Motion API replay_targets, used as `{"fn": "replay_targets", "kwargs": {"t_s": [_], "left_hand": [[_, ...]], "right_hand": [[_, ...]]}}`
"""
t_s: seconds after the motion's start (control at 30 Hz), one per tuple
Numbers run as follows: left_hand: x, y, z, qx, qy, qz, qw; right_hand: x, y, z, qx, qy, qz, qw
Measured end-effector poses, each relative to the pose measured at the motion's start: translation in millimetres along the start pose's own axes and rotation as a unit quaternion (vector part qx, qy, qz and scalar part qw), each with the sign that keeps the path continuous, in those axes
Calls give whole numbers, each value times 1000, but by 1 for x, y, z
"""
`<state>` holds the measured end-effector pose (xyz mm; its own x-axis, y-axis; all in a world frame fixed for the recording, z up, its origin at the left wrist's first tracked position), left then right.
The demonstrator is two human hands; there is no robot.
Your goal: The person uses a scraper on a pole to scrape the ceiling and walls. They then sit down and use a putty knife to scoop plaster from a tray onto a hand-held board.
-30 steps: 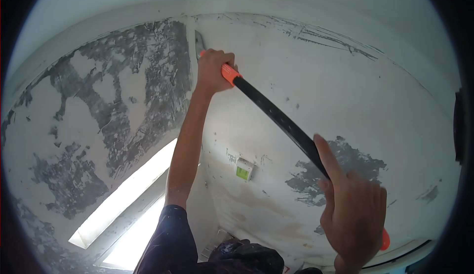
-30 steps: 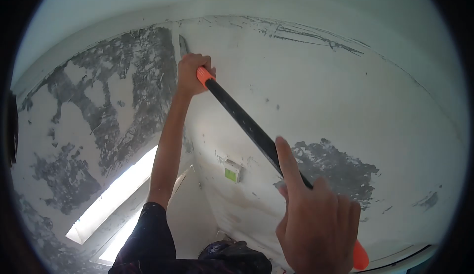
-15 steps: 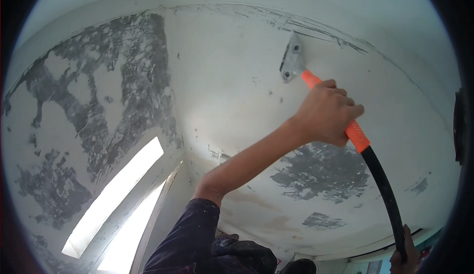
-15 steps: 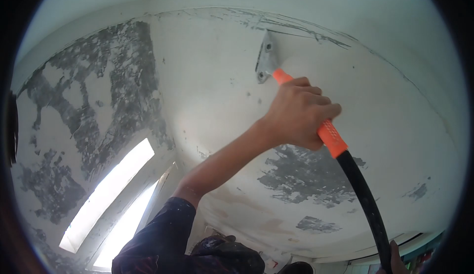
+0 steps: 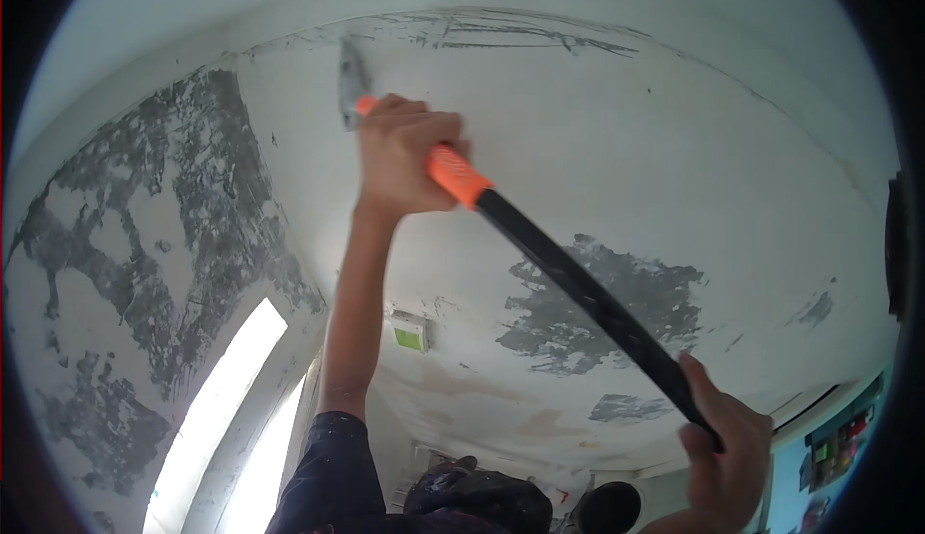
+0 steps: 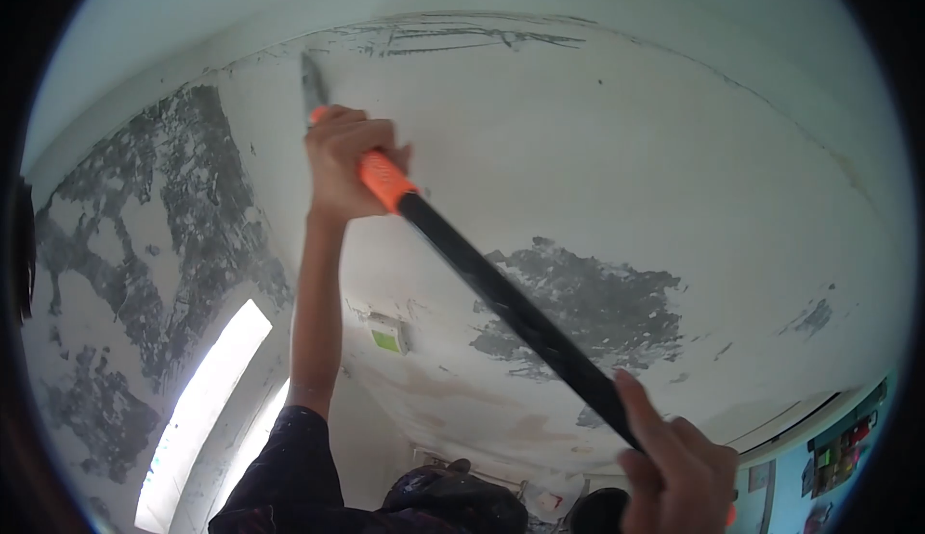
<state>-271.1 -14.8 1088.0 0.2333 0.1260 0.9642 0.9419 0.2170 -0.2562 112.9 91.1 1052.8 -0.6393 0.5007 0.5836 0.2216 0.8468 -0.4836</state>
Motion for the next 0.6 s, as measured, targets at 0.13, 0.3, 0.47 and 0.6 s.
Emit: {"fn": "replay_targets", "kwargs": {"t_s": [0.13,0.3,0.47,0.6], "left_hand": [[-13,-25,-19,45,19,-11,999],[-2,20,-1,17,5,18,1000],[26,110,52,-97,21,49,994],[39,189,92,-221,7,86,971]], "right_hand": [[7,-26,19,-89,-166,4,982],[-29,19,13,-78,-53,-37,995],[-89,65,-33,-26,-12,21,999],[-155,97,-51,32,20,131,991]]}}
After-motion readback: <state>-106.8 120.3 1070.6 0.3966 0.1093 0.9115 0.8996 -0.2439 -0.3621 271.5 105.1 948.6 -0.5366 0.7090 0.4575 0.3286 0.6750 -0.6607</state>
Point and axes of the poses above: each hand's wrist, its own x-axis towards the middle knuckle, its own z-axis out of the palm, y = z × x, the point moved 2 cm from there along x, towards the middle knuckle, and after that the axes turned 5 degrees about y, right-handed, at the moved point
